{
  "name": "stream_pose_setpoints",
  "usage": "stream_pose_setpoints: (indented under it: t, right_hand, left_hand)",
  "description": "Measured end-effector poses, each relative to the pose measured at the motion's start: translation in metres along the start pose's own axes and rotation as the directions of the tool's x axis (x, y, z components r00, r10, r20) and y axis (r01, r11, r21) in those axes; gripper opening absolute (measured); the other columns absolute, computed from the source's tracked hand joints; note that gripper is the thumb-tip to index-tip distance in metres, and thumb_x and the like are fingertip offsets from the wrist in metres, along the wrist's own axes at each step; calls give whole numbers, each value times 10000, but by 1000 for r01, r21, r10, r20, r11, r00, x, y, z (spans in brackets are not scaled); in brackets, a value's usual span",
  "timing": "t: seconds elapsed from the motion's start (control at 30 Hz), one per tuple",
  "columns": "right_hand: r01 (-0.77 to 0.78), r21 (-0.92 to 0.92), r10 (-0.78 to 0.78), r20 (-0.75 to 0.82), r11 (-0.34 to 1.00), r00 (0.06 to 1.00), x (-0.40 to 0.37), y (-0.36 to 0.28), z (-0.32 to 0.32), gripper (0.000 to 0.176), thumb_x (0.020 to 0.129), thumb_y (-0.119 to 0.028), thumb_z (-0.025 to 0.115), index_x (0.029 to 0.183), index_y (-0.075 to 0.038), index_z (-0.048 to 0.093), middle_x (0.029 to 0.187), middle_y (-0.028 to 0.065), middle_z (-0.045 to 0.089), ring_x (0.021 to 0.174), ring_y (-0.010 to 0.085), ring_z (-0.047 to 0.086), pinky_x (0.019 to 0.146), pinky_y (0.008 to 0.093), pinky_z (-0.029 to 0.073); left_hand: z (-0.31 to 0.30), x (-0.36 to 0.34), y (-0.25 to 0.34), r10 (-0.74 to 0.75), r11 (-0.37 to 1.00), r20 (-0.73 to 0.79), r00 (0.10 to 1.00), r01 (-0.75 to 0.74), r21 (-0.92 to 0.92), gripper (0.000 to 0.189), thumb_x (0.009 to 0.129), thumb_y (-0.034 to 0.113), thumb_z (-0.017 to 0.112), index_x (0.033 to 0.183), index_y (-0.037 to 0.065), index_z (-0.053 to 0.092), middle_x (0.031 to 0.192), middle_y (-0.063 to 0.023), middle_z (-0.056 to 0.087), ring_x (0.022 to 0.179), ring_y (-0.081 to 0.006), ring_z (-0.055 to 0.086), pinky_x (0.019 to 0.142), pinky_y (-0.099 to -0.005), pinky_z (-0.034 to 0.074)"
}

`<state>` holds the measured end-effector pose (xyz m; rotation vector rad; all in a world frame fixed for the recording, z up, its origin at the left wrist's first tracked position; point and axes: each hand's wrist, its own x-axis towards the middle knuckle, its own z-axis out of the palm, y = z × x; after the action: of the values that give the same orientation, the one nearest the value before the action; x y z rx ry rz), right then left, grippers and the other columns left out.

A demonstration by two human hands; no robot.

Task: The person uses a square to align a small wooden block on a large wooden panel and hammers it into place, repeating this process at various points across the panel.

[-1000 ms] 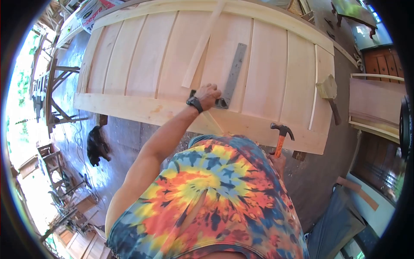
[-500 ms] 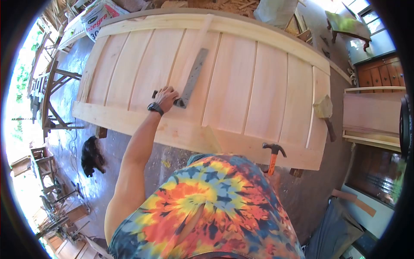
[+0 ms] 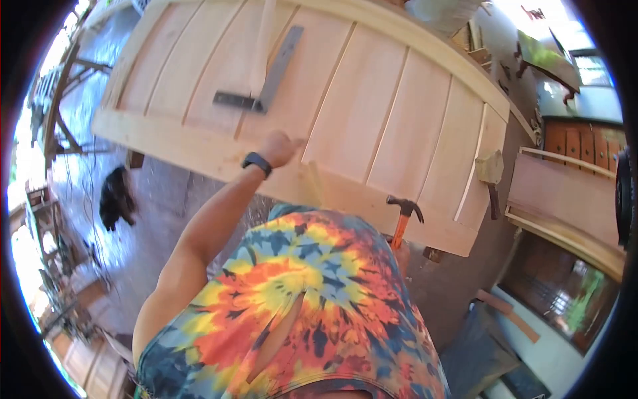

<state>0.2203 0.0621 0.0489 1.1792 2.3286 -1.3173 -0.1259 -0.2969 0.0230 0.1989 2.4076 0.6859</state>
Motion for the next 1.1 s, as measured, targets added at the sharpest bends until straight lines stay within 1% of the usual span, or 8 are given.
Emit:
stream_pose_setpoints:
  t: [0.1,0.27,0.37,0.43,0.6,0.67,1.0,1.1]
  right_hand:
    - [45,195,-62,81,980,995,19,1,-3,217,806,-170,792,929,-15,702,747,39,676,619,113,600,581,288,485]
    - [77,-44,-66,199,996,978,23,-100,-27,202,818,-120,771,936,1,661,706,40,640,582,101,589,544,270,479]
    - [101,-74,-75,287,992,955,48,-121,-36,189,830,-93,753,942,10,642,684,40,621,573,107,595,523,277,490]
    - [133,-82,-97,338,988,936,64,-140,-37,184,835,-91,748,936,8,630,668,36,605,532,109,577,480,281,480]
    - [402,-208,-233,552,892,801,92,-228,-30,225,821,-151,753,940,10,653,666,77,616,547,154,606,522,312,488]
    - [634,-238,-380,629,736,678,120,-250,-21,250,814,-180,762,946,9,667,683,110,631,622,189,628,612,339,510]
    - [940,-167,-482,824,297,299,103,-466,88,272,829,-241,749,980,-22,691,772,179,664,735,262,671,711,387,526]
    - [929,-318,-410,885,-187,221,98,-511,142,202,849,-211,717,955,-42,684,911,214,702,882,417,666,751,494,513]
  left_hand:
    - [35,-56,64,29,999,48,998,-28,-18,560,901,502,647,925,-53,716,995,-314,693,921,-445,687,805,-515,542]
    - [95,-44,55,-74,980,-187,980,37,-196,586,923,487,629,1167,-46,644,1014,-309,692,977,-440,685,845,-489,548]
    - [92,-34,32,-292,779,-398,870,-25,-626,361,935,320,706,1106,6,656,993,-148,717,924,-265,685,811,-379,548]
    - [81,-20,1,-396,233,-436,808,-370,-899,297,949,244,712,1166,52,643,983,-54,710,864,-171,678,780,-332,548]
    - [45,-32,-24,-625,133,-333,706,-324,-937,290,928,234,754,1137,40,699,964,-27,718,868,-128,657,753,-307,544]
    - [49,-27,-20,-633,65,-316,707,-358,-931,273,912,240,774,1074,26,726,977,-33,724,865,-126,653,776,-291,530]
    - [62,-24,-3,-599,167,-440,669,-433,-886,332,935,199,736,1188,-3,661,1091,-61,727,985,-143,666,882,-296,510]
    - [70,-20,-3,-586,54,-408,700,-469,-881,343,919,198,749,1171,-18,663,1070,-73,731,960,-153,669,865,-295,513]
